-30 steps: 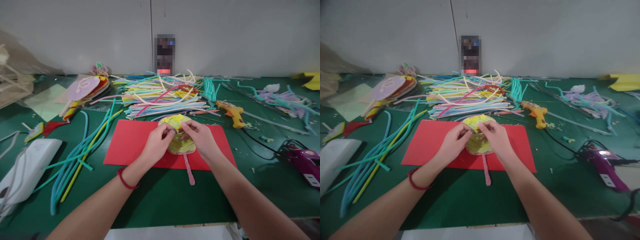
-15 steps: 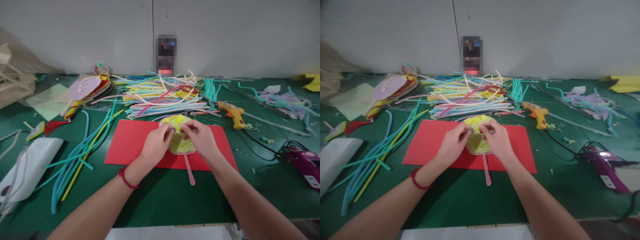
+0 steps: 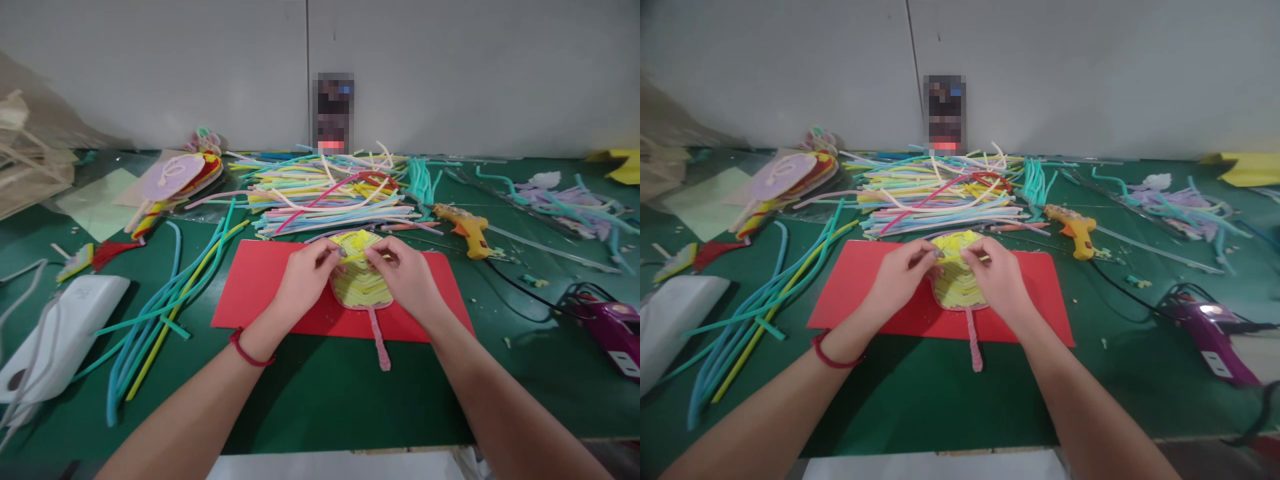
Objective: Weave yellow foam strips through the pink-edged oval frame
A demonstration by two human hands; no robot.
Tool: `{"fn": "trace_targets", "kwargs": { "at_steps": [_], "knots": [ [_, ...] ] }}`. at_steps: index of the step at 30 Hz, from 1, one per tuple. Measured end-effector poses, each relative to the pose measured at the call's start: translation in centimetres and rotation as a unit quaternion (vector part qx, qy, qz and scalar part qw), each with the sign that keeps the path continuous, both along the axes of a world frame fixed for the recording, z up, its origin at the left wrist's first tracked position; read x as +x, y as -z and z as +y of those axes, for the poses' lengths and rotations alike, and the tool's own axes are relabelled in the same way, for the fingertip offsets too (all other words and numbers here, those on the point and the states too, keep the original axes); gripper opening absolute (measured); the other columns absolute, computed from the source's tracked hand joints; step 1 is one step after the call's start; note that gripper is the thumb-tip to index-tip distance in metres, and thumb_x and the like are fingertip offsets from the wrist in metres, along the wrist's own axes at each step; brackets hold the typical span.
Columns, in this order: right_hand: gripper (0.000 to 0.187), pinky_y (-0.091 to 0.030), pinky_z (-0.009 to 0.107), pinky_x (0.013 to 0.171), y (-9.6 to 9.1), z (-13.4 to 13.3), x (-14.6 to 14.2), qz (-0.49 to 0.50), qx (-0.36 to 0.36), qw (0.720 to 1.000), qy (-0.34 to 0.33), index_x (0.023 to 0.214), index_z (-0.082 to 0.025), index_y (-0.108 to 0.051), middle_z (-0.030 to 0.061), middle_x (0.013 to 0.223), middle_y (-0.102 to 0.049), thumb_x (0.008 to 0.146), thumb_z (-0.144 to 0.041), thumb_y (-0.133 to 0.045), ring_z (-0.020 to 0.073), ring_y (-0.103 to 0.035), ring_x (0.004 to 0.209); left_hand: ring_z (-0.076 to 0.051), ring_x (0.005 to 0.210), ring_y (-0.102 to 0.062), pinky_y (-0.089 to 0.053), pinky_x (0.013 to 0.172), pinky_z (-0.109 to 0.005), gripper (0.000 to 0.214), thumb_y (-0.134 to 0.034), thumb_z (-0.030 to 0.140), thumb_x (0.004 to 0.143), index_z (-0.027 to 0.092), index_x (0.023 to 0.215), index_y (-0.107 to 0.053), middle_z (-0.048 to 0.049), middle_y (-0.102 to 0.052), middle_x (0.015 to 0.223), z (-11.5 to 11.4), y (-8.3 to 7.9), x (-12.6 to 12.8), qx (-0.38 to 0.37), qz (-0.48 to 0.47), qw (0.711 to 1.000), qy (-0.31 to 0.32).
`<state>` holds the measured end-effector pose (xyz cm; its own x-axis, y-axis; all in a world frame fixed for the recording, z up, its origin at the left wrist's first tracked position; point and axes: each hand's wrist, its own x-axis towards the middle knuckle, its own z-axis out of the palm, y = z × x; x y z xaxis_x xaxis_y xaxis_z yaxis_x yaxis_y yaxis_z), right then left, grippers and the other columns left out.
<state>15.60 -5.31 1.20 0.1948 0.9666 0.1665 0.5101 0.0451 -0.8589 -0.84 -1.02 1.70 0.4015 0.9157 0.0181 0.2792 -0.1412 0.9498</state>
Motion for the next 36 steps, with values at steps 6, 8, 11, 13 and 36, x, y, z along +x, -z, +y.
{"fn": "trace_targets", "kwargs": {
  "at_steps": [6,8,11,13,36],
  "knots": [
    [0.018,-0.047,0.029,0.058,0.4,0.4,0.8,-0.004,0.072,0.994,0.079,0.075,-0.018,-0.054,0.0022,0.075,-0.057,0.081,-0.036,-0.053,0.0145,-0.057,0.064,-0.013,0.055,-0.062,-0.050,0.053,-0.023,0.022,-0.041,0.024,0.086,0.011,0.081,-0.058,-0.0067,-0.067,0.068,0.7,0.1,-0.7,-0.378,-0.185,0.906,0.044],
    [0.016,-0.049,0.030,0.061,0.5,0.3,0.8,-0.015,0.108,0.990,0.092,0.077,-0.019,-0.054,0.0029,0.078,-0.057,0.081,-0.034,-0.053,0.0153,-0.057,0.068,-0.012,0.057,-0.063,-0.050,0.055,-0.022,0.017,-0.047,0.019,0.083,0.009,0.084,-0.061,-0.0081,-0.067,0.070,0.6,0.1,-0.8,-0.432,-0.212,0.868,0.124],
    [0.014,-0.050,0.031,0.062,0.5,0.2,0.6,-0.026,0.145,0.983,0.106,0.078,-0.020,-0.054,0.0032,0.079,-0.057,0.082,-0.032,-0.052,0.0160,-0.056,0.072,-0.012,0.066,-0.065,-0.051,0.065,-0.023,0.016,-0.056,0.014,0.079,0.010,0.092,-0.062,-0.0086,-0.068,0.079,0.0,0.1,-0.8,-0.459,-0.265,0.814,0.236],
    [0.012,-0.050,0.030,0.062,0.5,0.2,0.4,-0.027,0.159,0.980,0.117,0.079,-0.020,-0.054,0.0036,0.080,-0.057,0.083,-0.031,-0.052,0.0159,-0.056,0.072,-0.013,0.073,-0.065,-0.051,0.070,-0.023,0.021,-0.062,0.013,0.074,0.012,0.095,-0.062,-0.0075,-0.068,0.084,-0.4,0.0,-0.6,-0.451,-0.298,0.798,0.266],
    [0.005,-0.049,0.029,0.060,0.4,-0.5,-0.6,-0.188,0.264,0.946,0.026,0.082,-0.023,-0.053,0.0050,0.081,-0.061,0.085,-0.021,-0.050,0.0167,-0.057,0.076,-0.011,0.062,-0.064,-0.049,0.055,-0.018,0.015,-0.049,0.020,0.084,0.016,0.094,-0.058,-0.0011,-0.066,0.067,-1.0,-0.5,1.0,-0.235,-0.285,0.928,-0.051]
  ]
}}
